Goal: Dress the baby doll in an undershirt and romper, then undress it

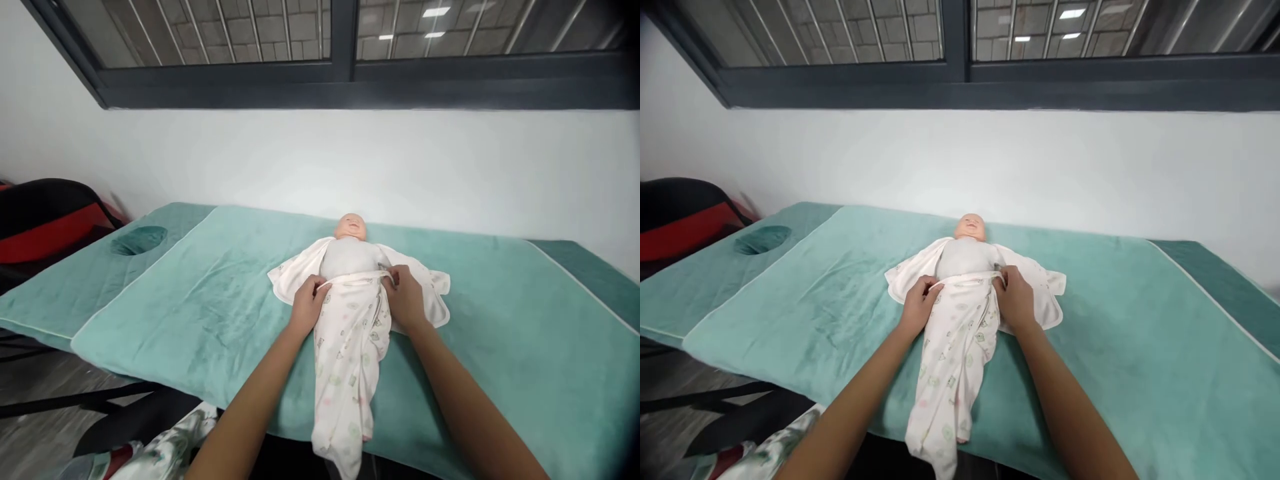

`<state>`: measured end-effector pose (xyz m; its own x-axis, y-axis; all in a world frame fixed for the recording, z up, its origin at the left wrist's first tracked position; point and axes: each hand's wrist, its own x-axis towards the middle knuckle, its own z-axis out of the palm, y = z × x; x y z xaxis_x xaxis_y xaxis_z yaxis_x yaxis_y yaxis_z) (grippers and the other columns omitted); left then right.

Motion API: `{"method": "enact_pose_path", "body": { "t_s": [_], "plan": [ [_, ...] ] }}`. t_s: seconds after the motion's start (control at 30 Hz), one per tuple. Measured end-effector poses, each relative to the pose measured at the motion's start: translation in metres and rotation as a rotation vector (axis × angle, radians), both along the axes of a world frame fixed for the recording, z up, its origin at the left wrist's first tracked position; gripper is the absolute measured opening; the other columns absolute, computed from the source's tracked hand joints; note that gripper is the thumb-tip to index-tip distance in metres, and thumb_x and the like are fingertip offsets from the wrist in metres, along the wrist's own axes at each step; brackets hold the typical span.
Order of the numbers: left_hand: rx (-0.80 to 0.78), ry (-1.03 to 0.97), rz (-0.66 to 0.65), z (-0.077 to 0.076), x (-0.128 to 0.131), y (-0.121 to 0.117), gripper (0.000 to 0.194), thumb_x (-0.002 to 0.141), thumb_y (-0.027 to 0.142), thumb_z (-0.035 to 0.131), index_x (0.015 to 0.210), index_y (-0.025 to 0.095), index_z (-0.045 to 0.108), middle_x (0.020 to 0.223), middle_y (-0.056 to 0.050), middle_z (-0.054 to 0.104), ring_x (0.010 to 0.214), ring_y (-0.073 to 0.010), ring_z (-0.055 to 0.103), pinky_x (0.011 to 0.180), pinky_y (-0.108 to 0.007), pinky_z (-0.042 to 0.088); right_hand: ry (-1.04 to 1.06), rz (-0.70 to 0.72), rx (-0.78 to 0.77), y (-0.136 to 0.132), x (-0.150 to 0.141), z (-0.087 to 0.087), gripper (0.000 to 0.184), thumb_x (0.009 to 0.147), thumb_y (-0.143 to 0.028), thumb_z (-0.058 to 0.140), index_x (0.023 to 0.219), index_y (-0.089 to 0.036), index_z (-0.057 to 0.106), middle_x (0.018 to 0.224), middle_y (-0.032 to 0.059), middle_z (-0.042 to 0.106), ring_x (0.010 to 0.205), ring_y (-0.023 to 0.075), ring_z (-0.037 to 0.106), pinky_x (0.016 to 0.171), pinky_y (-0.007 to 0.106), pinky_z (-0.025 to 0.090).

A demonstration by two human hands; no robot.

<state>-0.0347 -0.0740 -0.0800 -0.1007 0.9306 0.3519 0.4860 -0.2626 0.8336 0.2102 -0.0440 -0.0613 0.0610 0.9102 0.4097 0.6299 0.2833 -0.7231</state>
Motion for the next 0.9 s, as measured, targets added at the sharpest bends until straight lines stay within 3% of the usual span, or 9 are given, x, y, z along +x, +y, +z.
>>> {"method": "enact_pose_path", "body": {
  "t_s": [0.1, 0.2, 0.3, 0.37, 0.47, 0.6, 0.73, 0.9],
  "plan": [
    [0.013, -0.11, -0.096, -0.002, -0.007, 0.003, 0.018, 0.091, 0.039, 0.057, 0.088, 0.021, 0.06, 0.09, -0.002, 0.063, 0.083, -0.0164, 0.056, 0.075, -0.029, 0.043, 0.228, 0.159, -0.048, 0.002, -0.005, -0.004, 0.017, 0.084, -0.03, 0.057, 0.099, -0.023, 0.055, 0.091, 0.0031, 0.061, 0.083, 0.0203, 0.056, 0.076, 0.032, 0.042],
    [0.078, -0.211, -0.171, -0.002, -0.014, 0.005, 0.016, 0.088, 0.036, 0.061, 0.084, 0.02, 0.058, 0.121, -0.008, 0.06, 0.112, -0.0213, 0.056, 0.089, -0.032, 0.044, 0.427, 0.365, -0.194, -0.007, -0.002, -0.008, 0.022, 0.085, -0.04, 0.062, 0.098, -0.022, 0.059, 0.093, 0.0024, 0.061, 0.085, 0.0195, 0.055, 0.076, 0.031, 0.043],
    [0.098, -0.266, -0.227, -0.003, -0.014, 0.004, 0.014, 0.091, 0.034, 0.058, 0.086, 0.02, 0.056, 0.138, -0.01, 0.053, 0.128, -0.0231, 0.049, 0.101, -0.036, 0.04, 0.445, 0.424, -0.291, -0.013, 0.004, -0.001, 0.029, 0.089, -0.049, 0.057, 0.088, -0.02, 0.061, 0.084, 0.0016, 0.058, 0.078, 0.0181, 0.052, 0.071, 0.03, 0.041],
    [0.083, -0.285, -0.213, -0.004, -0.012, 0.003, 0.015, 0.092, 0.035, 0.055, 0.085, 0.021, 0.054, 0.136, -0.01, 0.057, 0.124, -0.0219, 0.052, 0.1, -0.036, 0.04, 0.346, 0.461, -0.323, -0.014, 0.004, 0.012, 0.032, 0.088, -0.051, 0.058, 0.081, -0.02, 0.059, 0.076, 0.0002, 0.054, 0.072, 0.0165, 0.048, 0.066, 0.03, 0.038],
    [0.047, -0.293, -0.134, -0.004, -0.01, 0.002, 0.017, 0.094, 0.038, 0.052, 0.088, 0.022, 0.053, 0.124, -0.007, 0.065, 0.106, -0.0188, 0.059, 0.09, -0.033, 0.043, 0.036, 0.602, -0.338, -0.011, 0.0, 0.041, 0.029, 0.083, -0.046, 0.066, 0.077, -0.021, 0.053, 0.073, -0.0019, 0.05, 0.069, 0.0153, 0.045, 0.062, 0.029, 0.035],
    [0.042, -0.157, 0.006, 0.006, -0.012, 0.017, 0.02, 0.094, 0.041, 0.05, 0.09, 0.023, 0.053, 0.086, 0.0, 0.065, 0.078, -0.0162, 0.057, 0.073, -0.028, 0.041, -0.403, 0.713, -0.071, 0.0, -0.01, 0.074, 0.015, 0.087, -0.032, 0.058, 0.079, -0.022, 0.05, 0.084, 0.002, 0.056, 0.08, 0.0191, 0.049, 0.073, 0.033, 0.04],
    [0.041, -0.063, -0.015, 0.019, -0.013, 0.047, 0.019, 0.093, 0.041, 0.05, 0.088, 0.023, 0.052, 0.07, 0.004, 0.053, 0.067, -0.0147, 0.05, 0.067, -0.028, 0.036, -0.561, 0.612, 0.138, 0.022, -0.019, 0.074, 0.014, 0.095, -0.022, 0.04, 0.087, -0.022, 0.052, 0.095, 0.0082, 0.058, 0.09, 0.0234, 0.052, 0.081, 0.037, 0.042],
    [-0.023, -0.248, -0.056, 0.013, -0.008, 0.064, 0.022, 0.09, 0.043, 0.054, 0.085, 0.022, 0.051, 0.065, 0.006, 0.042, 0.063, -0.0124, 0.042, 0.062, -0.025, 0.033, -0.246, 0.357, 0.125, 0.055, -0.022, 0.038, 0.017, 0.097, -0.034, 0.043, 0.088, -0.023, 0.052, 0.097, 0.0064, 0.057, 0.089, 0.022, 0.054, 0.08, 0.036, 0.042]
  ]
}}
